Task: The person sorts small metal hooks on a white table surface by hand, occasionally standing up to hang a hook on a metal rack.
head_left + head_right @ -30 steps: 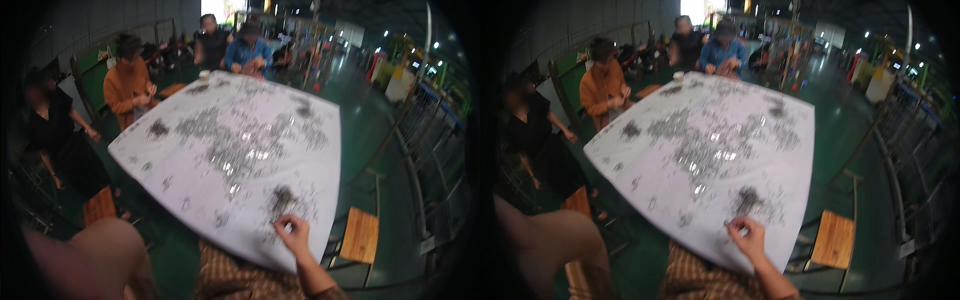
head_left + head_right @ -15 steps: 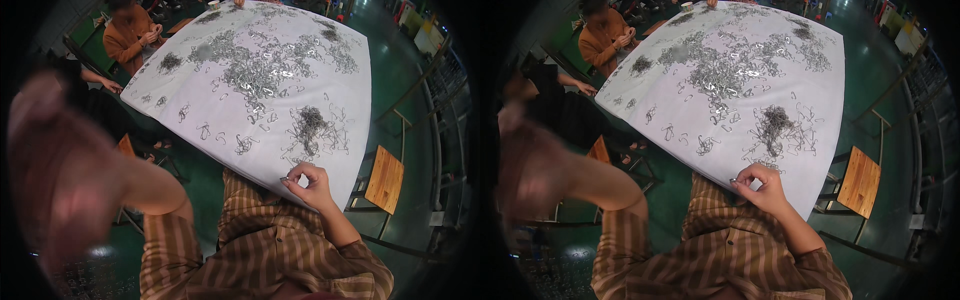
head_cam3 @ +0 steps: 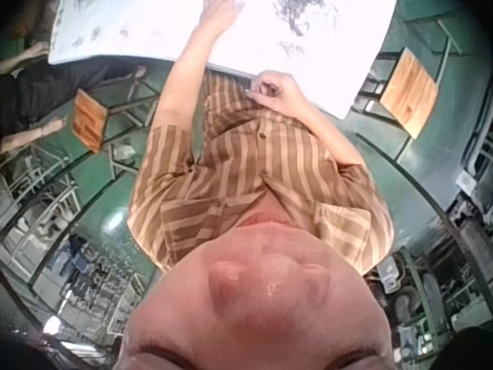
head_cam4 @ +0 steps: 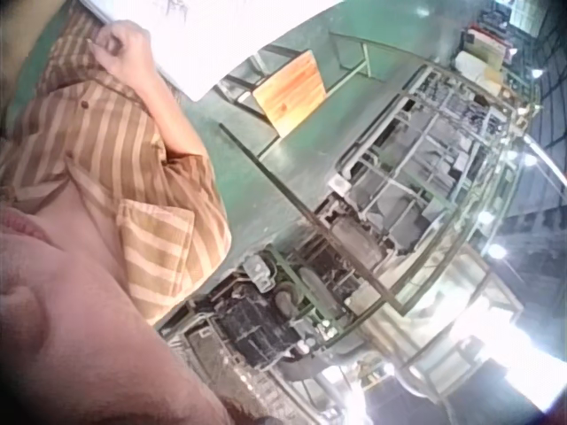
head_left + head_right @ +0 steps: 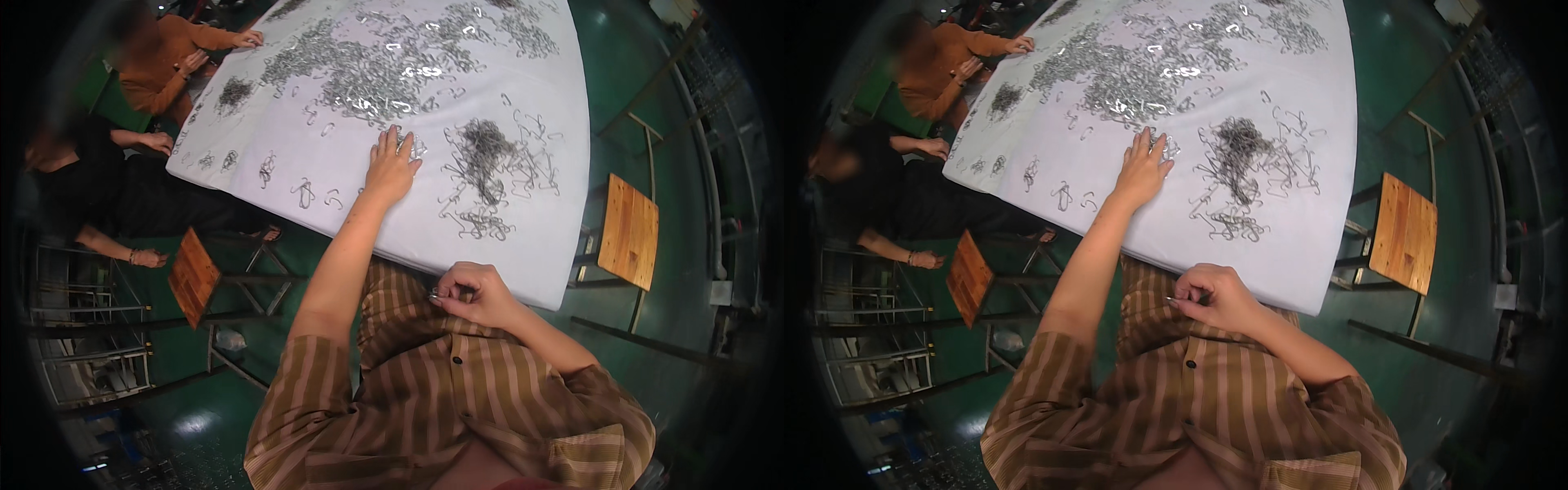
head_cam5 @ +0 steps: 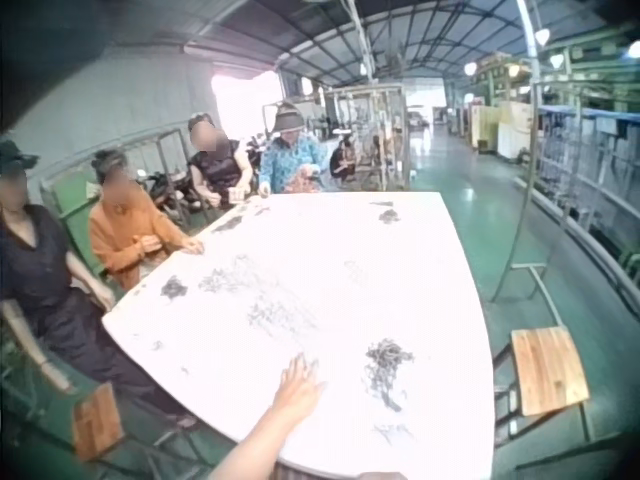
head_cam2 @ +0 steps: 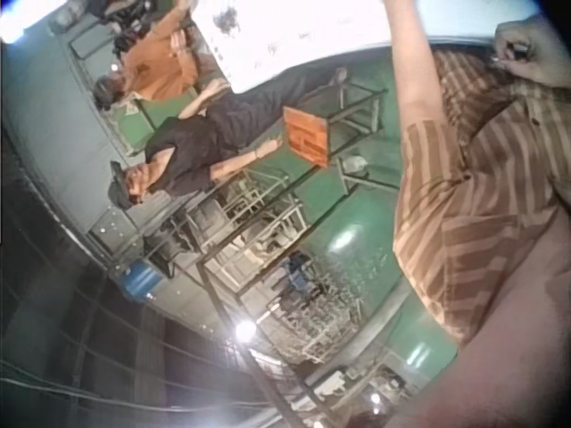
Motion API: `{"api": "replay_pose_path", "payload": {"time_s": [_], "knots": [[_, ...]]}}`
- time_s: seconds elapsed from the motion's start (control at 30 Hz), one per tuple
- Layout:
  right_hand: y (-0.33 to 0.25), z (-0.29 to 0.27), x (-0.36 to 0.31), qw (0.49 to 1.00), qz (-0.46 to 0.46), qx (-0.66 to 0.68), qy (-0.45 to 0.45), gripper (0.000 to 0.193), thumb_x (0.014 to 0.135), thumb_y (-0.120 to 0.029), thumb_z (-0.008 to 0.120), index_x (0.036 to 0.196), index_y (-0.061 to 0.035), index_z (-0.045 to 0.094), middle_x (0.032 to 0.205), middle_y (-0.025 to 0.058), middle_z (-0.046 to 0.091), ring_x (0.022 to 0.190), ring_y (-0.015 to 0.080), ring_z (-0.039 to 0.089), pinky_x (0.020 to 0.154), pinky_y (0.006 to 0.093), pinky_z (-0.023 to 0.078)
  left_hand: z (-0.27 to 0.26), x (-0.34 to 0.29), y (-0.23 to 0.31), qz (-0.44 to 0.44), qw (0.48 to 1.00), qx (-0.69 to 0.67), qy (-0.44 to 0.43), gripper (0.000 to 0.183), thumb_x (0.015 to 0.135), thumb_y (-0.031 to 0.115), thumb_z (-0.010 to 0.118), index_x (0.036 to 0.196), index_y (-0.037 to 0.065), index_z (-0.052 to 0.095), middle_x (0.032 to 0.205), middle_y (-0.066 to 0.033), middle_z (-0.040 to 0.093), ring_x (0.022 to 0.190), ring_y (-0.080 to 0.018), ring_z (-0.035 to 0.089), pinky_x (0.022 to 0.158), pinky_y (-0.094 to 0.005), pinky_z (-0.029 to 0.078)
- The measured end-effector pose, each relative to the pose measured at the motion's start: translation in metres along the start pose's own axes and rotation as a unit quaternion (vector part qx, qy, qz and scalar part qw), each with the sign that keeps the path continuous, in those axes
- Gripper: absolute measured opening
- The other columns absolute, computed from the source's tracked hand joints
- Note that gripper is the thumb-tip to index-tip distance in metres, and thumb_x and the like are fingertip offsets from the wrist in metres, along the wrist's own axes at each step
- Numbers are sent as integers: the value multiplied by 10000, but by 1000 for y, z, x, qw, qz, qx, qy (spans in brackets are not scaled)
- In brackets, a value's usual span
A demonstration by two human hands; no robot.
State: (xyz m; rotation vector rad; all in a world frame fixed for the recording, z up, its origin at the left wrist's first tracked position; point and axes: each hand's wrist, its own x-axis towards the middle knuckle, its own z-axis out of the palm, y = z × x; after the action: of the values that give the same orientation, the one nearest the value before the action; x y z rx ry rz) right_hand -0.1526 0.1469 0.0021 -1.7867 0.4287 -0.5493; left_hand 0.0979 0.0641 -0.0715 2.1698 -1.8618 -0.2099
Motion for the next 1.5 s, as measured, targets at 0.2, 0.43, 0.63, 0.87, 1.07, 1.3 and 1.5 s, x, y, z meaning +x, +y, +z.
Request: {"api": "replay_pose_path", "payload": {"time_s": [0.2, 0.43, 0.63, 0.87, 1.07, 1.3, 1.5], "knots": [[7, 5, -3, 1000, 1, 13, -17, 116, 711, -42, 707, 750, -33, 598, 669, 50, 553, 582, 136, 529, 524, 258, 447, -27, -37, 29, 109, 990, 21, 85, 275, 831, 151, 551, 1068, 30, 621, 1169, -198, 551, 1153, -364, 467, 990, -464, 343], [14, 6, -3, 1000, 0, -4, -30, 101, 718, -18, 698, 763, -25, 607, 696, 59, 561, 601, 141, 536, 525, 263, 445, -3, -56, 76, 154, 982, 32, 101, 79, 668, 28, 560, 681, 1, 633, 750, -118, 580, 766, -269, 577, 673, -352, 497], [19, 2, -3, 999, 11, -34, -23, 101, 729, -46, 690, 764, -21, 598, 668, 73, 547, 590, 172, 538, 552, 284, 459, -4, -42, 104, 101, 987, 121, 22, 62, 690, 49, 595, 663, 24, 646, 729, -153, 634, 681, -252, 656, 530, -327, 535], [23, 2, -4, 999, 38, -21, 1, 101, 729, -50, 690, 764, -15, 602, 694, 68, 586, 589, 150, 550, 544, 261, 461, -18, -41, 78, 41, 996, -67, 41, 98, 721, 44, 586, 800, -8, 611, 772, -154, 629, 728, -264, 643, 625, -342, 513], [26, 8, -2, 999, 46, -19, 3, 104, 731, -44, 695, 782, -14, 609, 667, 53, 575, 572, 117, 530, 530, 248, 447, -50, -92, 63, -36, 914, -401, 43, 52, 818, 42, 568, 841, 5, 540, 763, -96, 601, 678, -180, 580, 616, -292, 451], [32, 20, 8, 998, 53, -5, 32, 90, 745, -43, 695, 763, -14, 611, 642, 34, 559, 566, 93, 501, 529, 236, 426, -58, -152, 58, -23, 837, -540, 86, 37, 873, 21, 517, 899, -6, 511, 804, -57, 593, 738, -111, 550, 676, -251, 436], [34, 30, 16, 994, 69, 13, 87, 85, 746, -24, 692, 763, 4, 613, 637, 9, 570, 567, 53, 480, 526, 212, 411, -72, -175, 57, 8, 865, -489, 110, 51, 852, 11, 535, 903, 3, 531, 824, -70, 564, 751, -137, 544, 702, -255, 437]]}}
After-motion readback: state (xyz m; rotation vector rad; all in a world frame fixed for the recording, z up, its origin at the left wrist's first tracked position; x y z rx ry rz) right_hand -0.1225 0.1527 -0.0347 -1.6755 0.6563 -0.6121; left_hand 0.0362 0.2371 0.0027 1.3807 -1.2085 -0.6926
